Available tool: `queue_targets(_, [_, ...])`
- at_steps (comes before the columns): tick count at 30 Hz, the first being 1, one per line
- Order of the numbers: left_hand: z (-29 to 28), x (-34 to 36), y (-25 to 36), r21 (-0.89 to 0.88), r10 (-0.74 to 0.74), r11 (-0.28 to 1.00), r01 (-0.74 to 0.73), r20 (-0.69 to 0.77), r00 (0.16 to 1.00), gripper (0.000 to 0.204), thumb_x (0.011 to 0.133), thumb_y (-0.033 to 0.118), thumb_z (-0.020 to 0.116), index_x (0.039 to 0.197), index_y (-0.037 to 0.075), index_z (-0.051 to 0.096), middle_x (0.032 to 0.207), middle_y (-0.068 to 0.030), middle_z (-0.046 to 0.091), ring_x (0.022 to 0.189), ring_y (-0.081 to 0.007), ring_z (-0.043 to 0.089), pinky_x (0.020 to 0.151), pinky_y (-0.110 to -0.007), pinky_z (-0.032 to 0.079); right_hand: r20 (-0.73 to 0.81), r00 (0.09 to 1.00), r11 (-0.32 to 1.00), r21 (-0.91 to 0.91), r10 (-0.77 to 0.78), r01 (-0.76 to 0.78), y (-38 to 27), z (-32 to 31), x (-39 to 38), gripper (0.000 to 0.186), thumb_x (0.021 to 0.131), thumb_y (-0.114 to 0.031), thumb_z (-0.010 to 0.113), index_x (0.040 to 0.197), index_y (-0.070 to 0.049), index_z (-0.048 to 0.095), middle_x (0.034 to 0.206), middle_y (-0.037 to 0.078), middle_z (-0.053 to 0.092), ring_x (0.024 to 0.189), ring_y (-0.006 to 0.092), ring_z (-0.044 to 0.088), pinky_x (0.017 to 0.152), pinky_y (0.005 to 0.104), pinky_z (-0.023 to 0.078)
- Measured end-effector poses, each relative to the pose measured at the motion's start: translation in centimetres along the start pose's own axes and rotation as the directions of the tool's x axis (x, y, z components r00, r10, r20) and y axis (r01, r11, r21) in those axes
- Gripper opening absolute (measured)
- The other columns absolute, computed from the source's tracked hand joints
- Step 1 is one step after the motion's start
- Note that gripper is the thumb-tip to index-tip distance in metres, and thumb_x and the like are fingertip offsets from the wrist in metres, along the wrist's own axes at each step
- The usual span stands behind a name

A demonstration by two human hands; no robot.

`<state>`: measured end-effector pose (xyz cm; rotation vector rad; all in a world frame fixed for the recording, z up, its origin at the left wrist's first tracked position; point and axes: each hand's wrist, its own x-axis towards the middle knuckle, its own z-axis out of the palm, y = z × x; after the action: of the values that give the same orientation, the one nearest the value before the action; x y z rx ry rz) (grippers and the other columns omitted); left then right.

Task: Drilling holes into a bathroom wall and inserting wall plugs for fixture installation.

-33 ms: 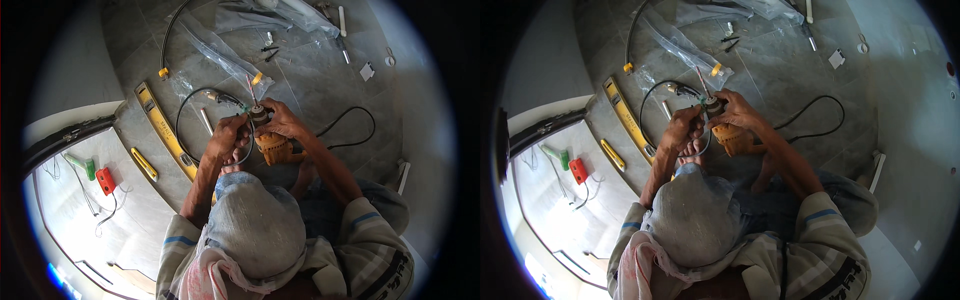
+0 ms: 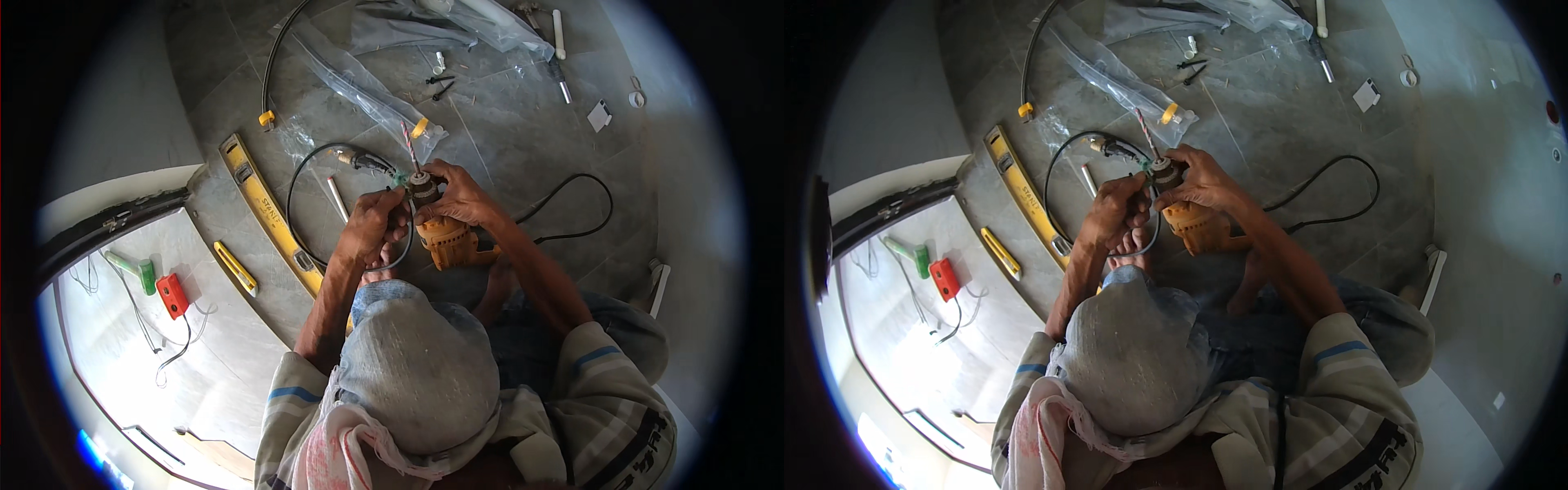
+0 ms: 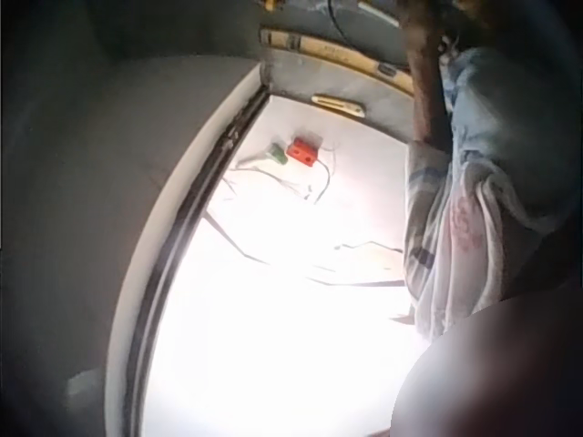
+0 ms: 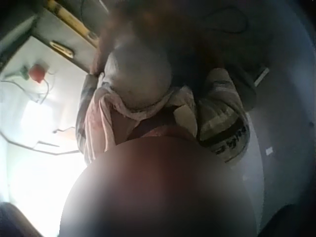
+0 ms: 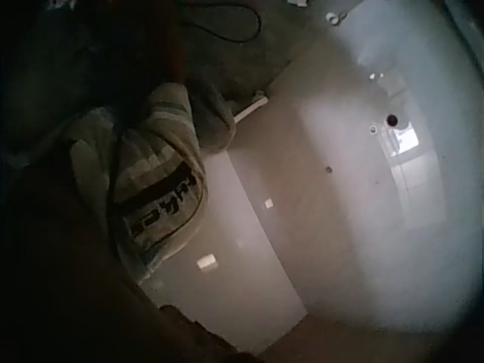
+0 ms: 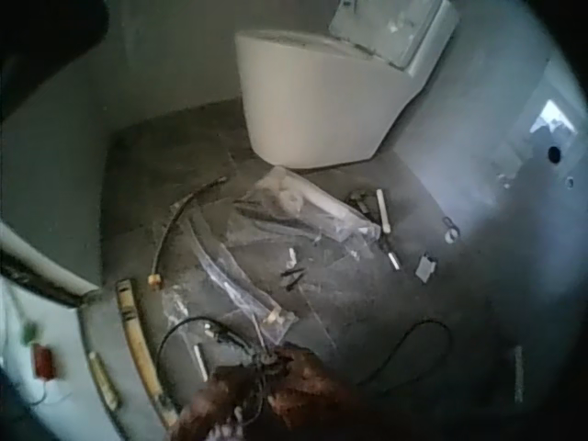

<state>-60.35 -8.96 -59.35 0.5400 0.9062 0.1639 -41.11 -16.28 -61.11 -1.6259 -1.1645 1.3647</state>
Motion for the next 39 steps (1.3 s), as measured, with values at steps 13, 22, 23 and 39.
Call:
queue_targets(13, [-1.4, 0.6, 0.4, -0.255, -0.149, 0.941, 0.222, 0.279, 0.949, 0.032, 0.098, 0.03, 0.058, 0.083, 0.001, 0.058, 0.067, -0.0045, 0.054, 0.049, -0.0124, 0.045, 0.043, -0.022, 0.033, -0.047, 0.997, 0.994, -0.09, -0.065, 0.06, -0.3, 0.4, -0.6, 0.077, 0.049, -0.033, 0.096, 0.108, 0.0, 0.06, 0.102, 0.007, 0.06, 0.093, 0.0177, 0.06, 0.083, 0.0319, 0.048])
queue_targets(22, [-1.1, 0.6, 0.9, -0.142, -0.116, 0.977, 0.158, 0.266, 0.957, 0.035, 0.095, 0.034, 0.063, 0.082, 0.001, 0.06, 0.069, -0.0045, 0.058, 0.054, -0.0106, 0.051, 0.044, -0.022, 0.038, 0.286, 0.948, 0.707, 0.699, -0.138, -0.108, -1.9, 0.5, -0.8, 0.045, 0.085, -0.018, 0.069, 0.124, -0.007, 0.049, 0.107, 0.003, 0.057, 0.103, 0.0121, 0.055, 0.088, 0.0255, 0.045])
queue_targets(23, [-0.9, 0.7, 0.9, -0.14, -0.117, 0.977, 0.159, 0.269, 0.956, 0.035, 0.095, 0.034, 0.063, 0.082, 0.001, 0.06, 0.069, -0.0045, 0.058, 0.054, -0.0106, 0.051, 0.044, -0.022, 0.038, 0.262, 0.96, 0.775, 0.625, -0.103, -0.087, -1.6, 0.3, -0.9, 0.04, 0.088, -0.02, 0.066, 0.122, -0.007, 0.05, 0.105, 0.003, 0.058, 0.1, 0.0121, 0.056, 0.087, 0.0254, 0.046])
queue_targets(39, [-0.2, 4.4, -0.6, 0.185, -0.251, 0.94, 0.288, -0.197, 0.948, 0.086, 0.09, 0.076, 0.019, 0.06, 0.006, 0.057, 0.048, -0.0094, 0.047, 0.037, -0.0217, 0.041, 0.037, -0.034, 0.03, -0.344, 0.921, 0.977, -0.172, -0.182, 0.129, -0.1, 6.1, -1.4, 0.032, 0.091, -0.021, 0.061, 0.111, 0.001, 0.048, 0.096, 0.022, 0.059, 0.09, 0.0363, 0.059, 0.079, 0.0438, 0.046])
